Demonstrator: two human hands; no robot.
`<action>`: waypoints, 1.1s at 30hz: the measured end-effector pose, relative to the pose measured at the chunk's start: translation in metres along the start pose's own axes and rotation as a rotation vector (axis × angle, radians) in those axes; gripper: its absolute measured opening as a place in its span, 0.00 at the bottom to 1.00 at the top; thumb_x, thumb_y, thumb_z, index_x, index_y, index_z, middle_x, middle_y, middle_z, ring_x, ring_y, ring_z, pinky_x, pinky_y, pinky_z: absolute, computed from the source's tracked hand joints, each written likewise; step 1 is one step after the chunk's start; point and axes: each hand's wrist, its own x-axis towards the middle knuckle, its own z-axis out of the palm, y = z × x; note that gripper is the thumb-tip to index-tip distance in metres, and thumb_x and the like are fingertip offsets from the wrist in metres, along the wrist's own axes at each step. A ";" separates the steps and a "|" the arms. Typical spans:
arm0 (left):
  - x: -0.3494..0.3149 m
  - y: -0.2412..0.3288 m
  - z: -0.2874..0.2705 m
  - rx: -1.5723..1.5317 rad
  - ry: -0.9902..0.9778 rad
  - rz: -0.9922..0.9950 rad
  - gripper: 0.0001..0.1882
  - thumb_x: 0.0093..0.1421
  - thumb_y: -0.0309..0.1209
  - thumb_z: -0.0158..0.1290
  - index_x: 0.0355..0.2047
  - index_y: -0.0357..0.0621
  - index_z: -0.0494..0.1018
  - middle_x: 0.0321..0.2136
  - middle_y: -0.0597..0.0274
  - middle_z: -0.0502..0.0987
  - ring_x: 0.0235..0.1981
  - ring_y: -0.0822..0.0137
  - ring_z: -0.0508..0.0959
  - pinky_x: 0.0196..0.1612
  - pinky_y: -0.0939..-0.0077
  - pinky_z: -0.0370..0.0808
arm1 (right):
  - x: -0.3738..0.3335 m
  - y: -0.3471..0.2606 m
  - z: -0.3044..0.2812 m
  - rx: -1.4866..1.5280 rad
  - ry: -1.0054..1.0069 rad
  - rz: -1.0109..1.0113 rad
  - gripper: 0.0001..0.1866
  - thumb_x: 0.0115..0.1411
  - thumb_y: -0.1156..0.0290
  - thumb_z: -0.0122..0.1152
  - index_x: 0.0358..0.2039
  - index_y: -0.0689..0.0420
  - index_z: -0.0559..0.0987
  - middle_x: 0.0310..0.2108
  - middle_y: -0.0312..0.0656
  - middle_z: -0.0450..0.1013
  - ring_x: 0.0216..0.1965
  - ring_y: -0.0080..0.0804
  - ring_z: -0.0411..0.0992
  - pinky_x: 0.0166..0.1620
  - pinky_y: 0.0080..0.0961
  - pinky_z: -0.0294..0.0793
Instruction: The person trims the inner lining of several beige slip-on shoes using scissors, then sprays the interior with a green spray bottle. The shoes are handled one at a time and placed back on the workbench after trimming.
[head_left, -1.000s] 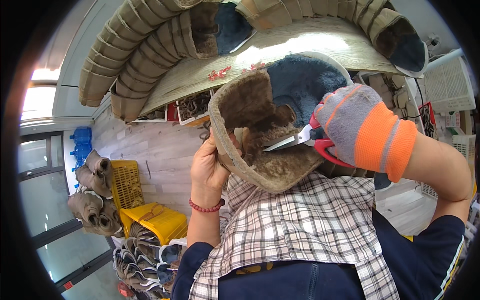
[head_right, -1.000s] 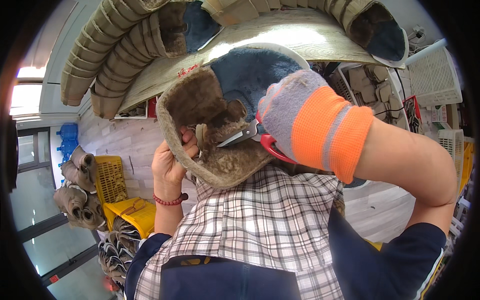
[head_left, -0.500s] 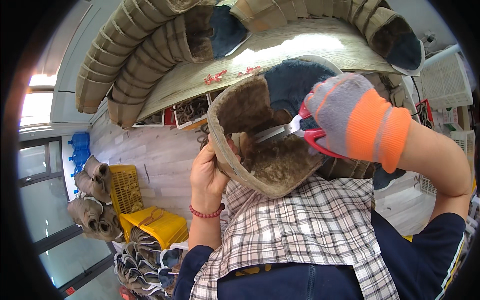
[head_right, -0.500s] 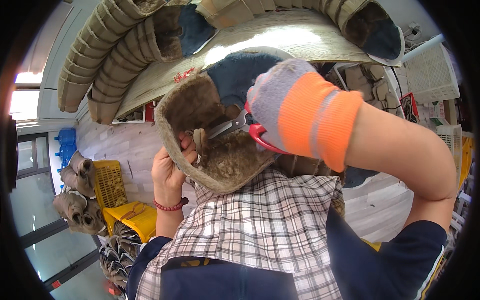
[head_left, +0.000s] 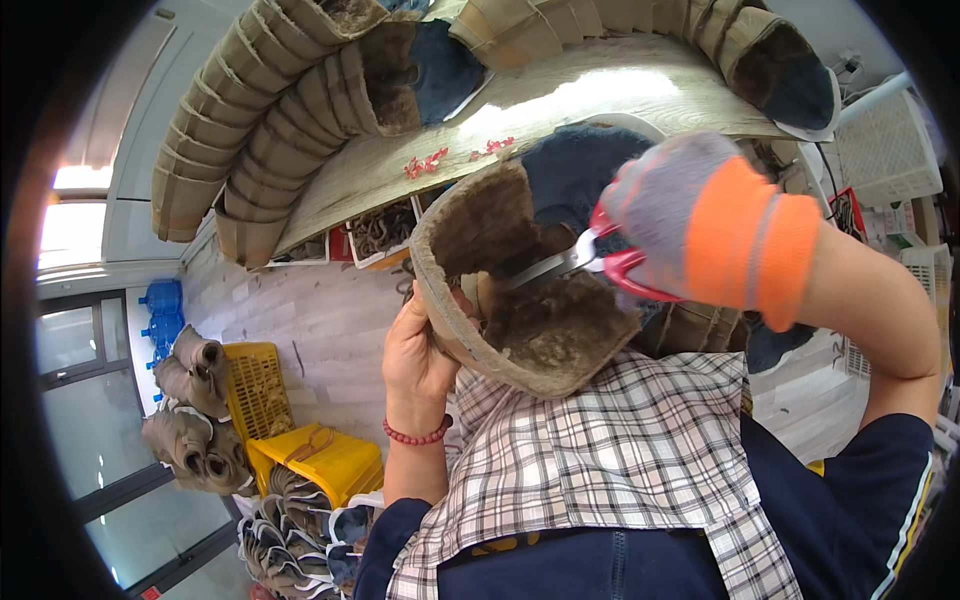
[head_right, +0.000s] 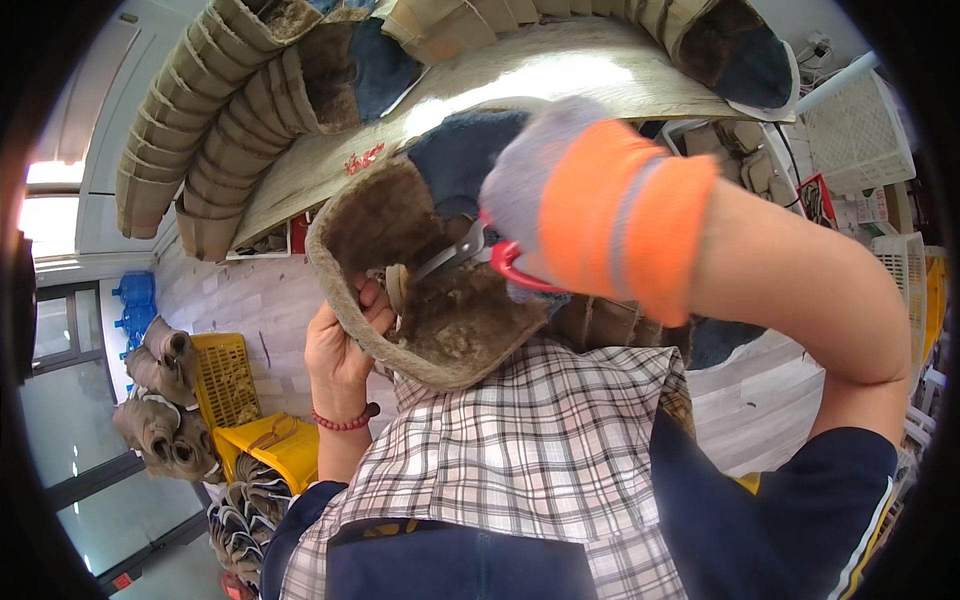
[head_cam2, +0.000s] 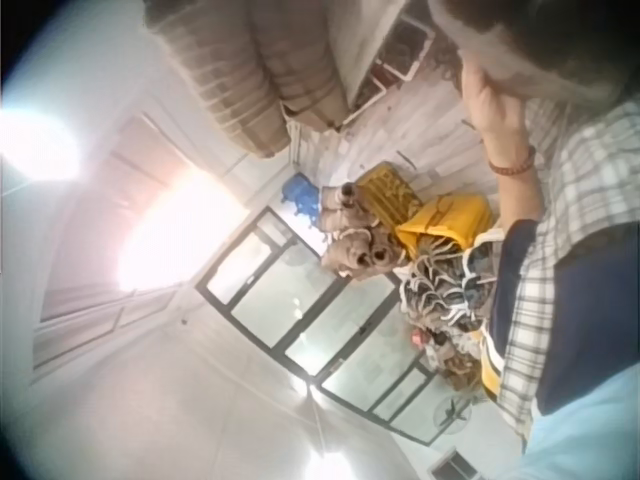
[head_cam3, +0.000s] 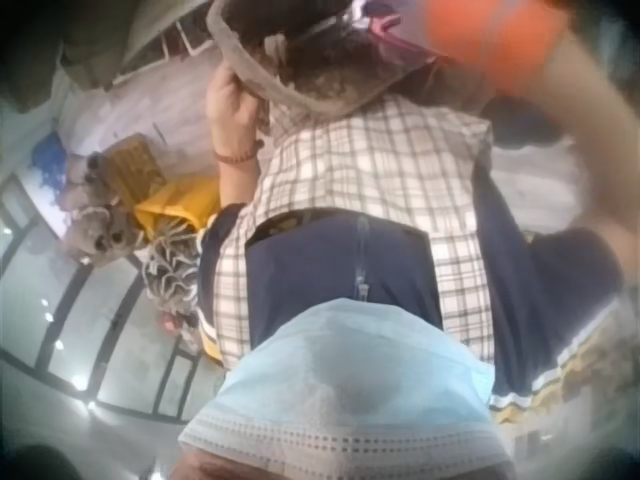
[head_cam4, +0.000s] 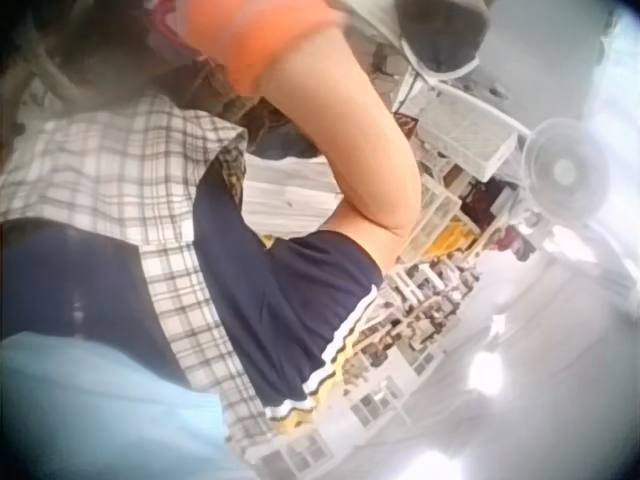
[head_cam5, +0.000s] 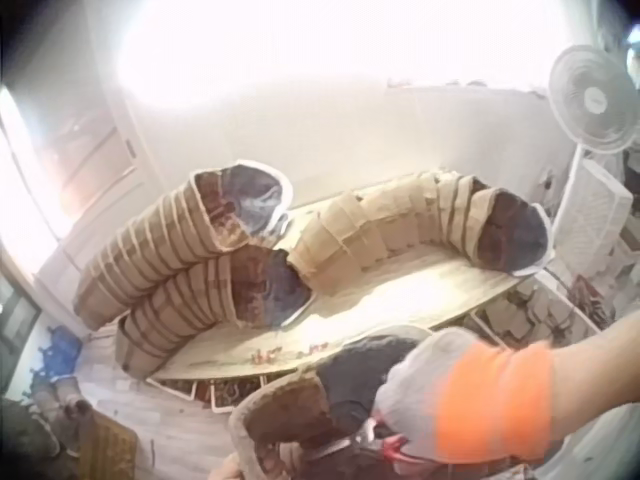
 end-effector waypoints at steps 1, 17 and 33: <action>-0.003 0.001 0.000 -0.016 0.019 0.016 0.04 0.61 0.25 0.42 0.32 0.36 0.62 0.27 0.60 0.61 0.23 0.70 0.59 0.25 0.78 0.58 | -0.009 0.010 0.010 0.127 0.176 -0.027 0.15 0.45 0.61 0.64 0.31 0.57 0.79 0.28 0.43 0.76 0.29 0.39 0.75 0.32 0.30 0.74; 0.058 -0.111 0.186 1.326 -1.171 0.569 0.13 0.60 0.33 0.49 0.42 0.39 0.72 0.46 0.47 0.71 0.49 0.56 0.69 0.52 0.70 0.66 | -0.176 0.005 0.089 0.890 1.290 0.562 0.23 0.52 0.76 0.56 0.50 0.67 0.67 0.39 0.40 0.73 0.38 0.23 0.71 0.42 0.19 0.71; 0.071 -0.114 0.127 1.513 -1.413 0.612 0.19 0.46 0.21 0.59 0.41 0.47 0.73 0.60 0.45 0.54 0.61 0.47 0.56 0.60 0.61 0.58 | -0.084 -0.007 0.241 1.769 0.999 0.358 0.20 0.53 0.73 0.56 0.48 0.62 0.71 0.40 0.37 0.72 0.40 0.22 0.69 0.45 0.21 0.68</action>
